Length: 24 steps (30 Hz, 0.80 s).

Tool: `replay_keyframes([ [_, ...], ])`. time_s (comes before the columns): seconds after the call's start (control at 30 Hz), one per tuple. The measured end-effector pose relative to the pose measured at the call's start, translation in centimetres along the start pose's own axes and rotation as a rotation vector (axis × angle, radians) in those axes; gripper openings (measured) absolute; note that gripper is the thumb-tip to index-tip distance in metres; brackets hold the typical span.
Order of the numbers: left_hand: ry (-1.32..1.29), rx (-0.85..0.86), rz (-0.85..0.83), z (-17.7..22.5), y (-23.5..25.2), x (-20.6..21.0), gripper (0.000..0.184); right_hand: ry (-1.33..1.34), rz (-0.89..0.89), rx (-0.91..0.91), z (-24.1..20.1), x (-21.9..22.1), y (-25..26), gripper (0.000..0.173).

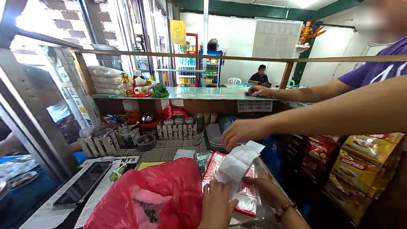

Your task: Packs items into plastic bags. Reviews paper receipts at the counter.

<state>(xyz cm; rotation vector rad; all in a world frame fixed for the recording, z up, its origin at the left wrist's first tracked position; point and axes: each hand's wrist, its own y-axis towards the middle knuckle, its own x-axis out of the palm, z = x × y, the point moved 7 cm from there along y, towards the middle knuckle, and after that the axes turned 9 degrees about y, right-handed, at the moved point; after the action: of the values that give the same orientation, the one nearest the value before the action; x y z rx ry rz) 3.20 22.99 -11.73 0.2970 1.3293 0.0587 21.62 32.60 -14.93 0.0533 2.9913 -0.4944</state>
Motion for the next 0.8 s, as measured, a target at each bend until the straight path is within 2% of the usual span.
replay_keyframes([
  [0.07,0.018,0.024,0.031,-0.3,0.7,-1.3,0.027,-0.010,-0.013,-0.013,-0.2,0.2,-0.6,0.048],
  [0.17,0.017,-0.104,0.092,-2.4,2.4,-6.3,0.030,-0.009,-0.039,-0.028,0.3,0.2,0.2,0.039],
  [0.27,-0.062,-0.144,-0.111,-3.4,4.8,-7.6,0.047,-0.052,-0.040,-0.030,0.2,0.4,0.3,0.045],
  [0.37,-0.121,-0.114,-0.203,-2.4,5.4,-2.7,0.086,-0.044,-0.027,-0.045,0.0,0.7,-0.2,0.056],
  [0.4,-0.127,-0.131,-0.233,-2.3,5.2,-0.8,0.093,-0.044,-0.024,-0.047,0.0,0.7,-0.2,0.056],
  [0.43,-0.149,-0.156,-0.230,-2.4,5.1,0.6,0.089,-0.044,-0.019,-0.049,0.2,0.6,-0.2,0.055],
  [0.5,-0.238,-0.204,-0.141,-3.1,5.2,1.7,0.066,-0.021,-0.018,-0.041,0.7,0.4,-0.1,0.054],
  [0.57,-0.341,-0.215,-0.055,-3.9,5.5,0.5,0.054,0.010,-0.027,-0.023,1.1,0.2,0.0,0.052],
  [0.67,-0.315,-0.313,0.035,-6.5,6.1,-6.1,0.045,0.083,-0.050,-0.025,1.3,0.4,0.0,0.057],
  [0.73,-0.321,-0.427,0.093,-9.5,6.3,-10.7,0.039,0.094,-0.044,-0.023,1.3,0.4,0.0,0.058],
  [0.8,-0.259,-0.523,0.087,-13.2,6.1,-13.3,0.035,0.098,-0.024,-0.020,1.3,0.5,-0.1,0.057],
])
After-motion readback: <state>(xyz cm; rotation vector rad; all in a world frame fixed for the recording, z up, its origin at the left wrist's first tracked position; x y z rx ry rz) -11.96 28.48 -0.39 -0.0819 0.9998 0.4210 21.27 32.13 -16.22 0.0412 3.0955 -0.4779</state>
